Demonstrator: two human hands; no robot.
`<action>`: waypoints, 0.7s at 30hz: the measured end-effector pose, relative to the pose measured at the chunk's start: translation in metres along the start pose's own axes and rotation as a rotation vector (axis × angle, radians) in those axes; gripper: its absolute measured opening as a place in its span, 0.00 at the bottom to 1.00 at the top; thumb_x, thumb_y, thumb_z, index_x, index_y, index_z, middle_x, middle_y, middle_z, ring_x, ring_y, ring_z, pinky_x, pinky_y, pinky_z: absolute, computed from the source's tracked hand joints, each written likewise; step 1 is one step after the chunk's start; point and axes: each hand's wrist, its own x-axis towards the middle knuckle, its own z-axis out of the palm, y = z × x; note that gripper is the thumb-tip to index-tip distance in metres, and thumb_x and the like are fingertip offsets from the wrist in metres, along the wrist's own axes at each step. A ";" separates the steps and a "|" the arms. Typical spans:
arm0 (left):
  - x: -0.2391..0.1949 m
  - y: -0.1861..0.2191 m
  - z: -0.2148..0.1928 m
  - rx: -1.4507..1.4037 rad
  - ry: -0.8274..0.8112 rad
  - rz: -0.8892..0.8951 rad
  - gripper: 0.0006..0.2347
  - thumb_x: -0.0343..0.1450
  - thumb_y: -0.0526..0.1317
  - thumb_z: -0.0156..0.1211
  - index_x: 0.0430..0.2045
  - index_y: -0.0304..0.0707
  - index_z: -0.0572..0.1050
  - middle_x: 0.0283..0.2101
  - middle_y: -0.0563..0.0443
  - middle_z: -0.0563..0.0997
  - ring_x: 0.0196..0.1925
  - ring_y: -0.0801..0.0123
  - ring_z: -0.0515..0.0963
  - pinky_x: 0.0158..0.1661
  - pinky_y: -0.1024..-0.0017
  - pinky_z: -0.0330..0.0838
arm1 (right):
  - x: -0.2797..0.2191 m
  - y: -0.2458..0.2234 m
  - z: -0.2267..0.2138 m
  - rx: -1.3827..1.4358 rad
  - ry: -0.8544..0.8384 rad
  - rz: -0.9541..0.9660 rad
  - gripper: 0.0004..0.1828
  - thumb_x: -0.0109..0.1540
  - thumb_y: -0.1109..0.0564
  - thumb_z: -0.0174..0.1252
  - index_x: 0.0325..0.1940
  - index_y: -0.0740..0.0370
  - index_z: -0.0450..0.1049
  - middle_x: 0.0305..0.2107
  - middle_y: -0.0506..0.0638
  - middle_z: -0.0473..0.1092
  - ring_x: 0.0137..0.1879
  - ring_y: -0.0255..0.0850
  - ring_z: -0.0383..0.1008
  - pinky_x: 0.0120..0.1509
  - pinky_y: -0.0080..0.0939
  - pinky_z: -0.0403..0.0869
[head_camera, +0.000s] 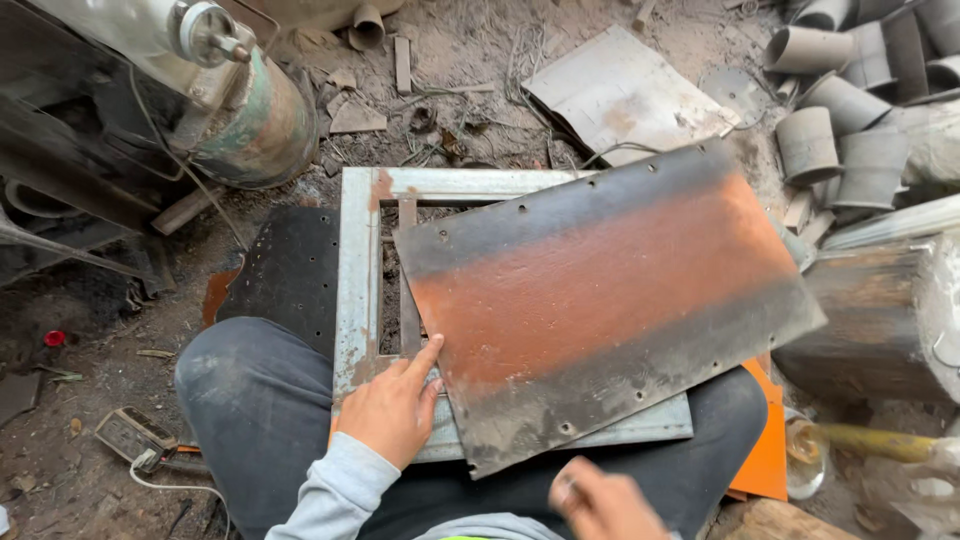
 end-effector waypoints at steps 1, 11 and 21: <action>-0.003 -0.001 0.000 -0.018 0.000 -0.008 0.27 0.69 0.46 0.55 0.68 0.59 0.65 0.38 0.47 0.81 0.33 0.43 0.81 0.35 0.50 0.76 | 0.000 0.004 -0.021 -0.003 0.273 -0.262 0.06 0.60 0.54 0.59 0.37 0.58 0.74 0.29 0.60 0.78 0.39 0.52 0.83 0.44 0.42 0.78; -0.007 -0.005 -0.002 -0.061 0.006 -0.060 0.25 0.71 0.46 0.54 0.68 0.60 0.66 0.36 0.48 0.81 0.34 0.45 0.82 0.35 0.51 0.76 | 0.134 0.145 -0.243 -0.228 1.032 -0.032 0.12 0.72 0.54 0.59 0.56 0.65 0.76 0.43 0.65 0.75 0.49 0.60 0.76 0.55 0.57 0.72; 0.003 -0.051 -0.030 0.056 0.133 -0.075 0.16 0.71 0.47 0.54 0.51 0.48 0.78 0.36 0.45 0.82 0.34 0.45 0.82 0.36 0.50 0.76 | 0.057 0.119 -0.150 -0.293 1.040 0.157 0.17 0.69 0.55 0.57 0.60 0.58 0.79 0.45 0.64 0.77 0.51 0.59 0.78 0.59 0.55 0.73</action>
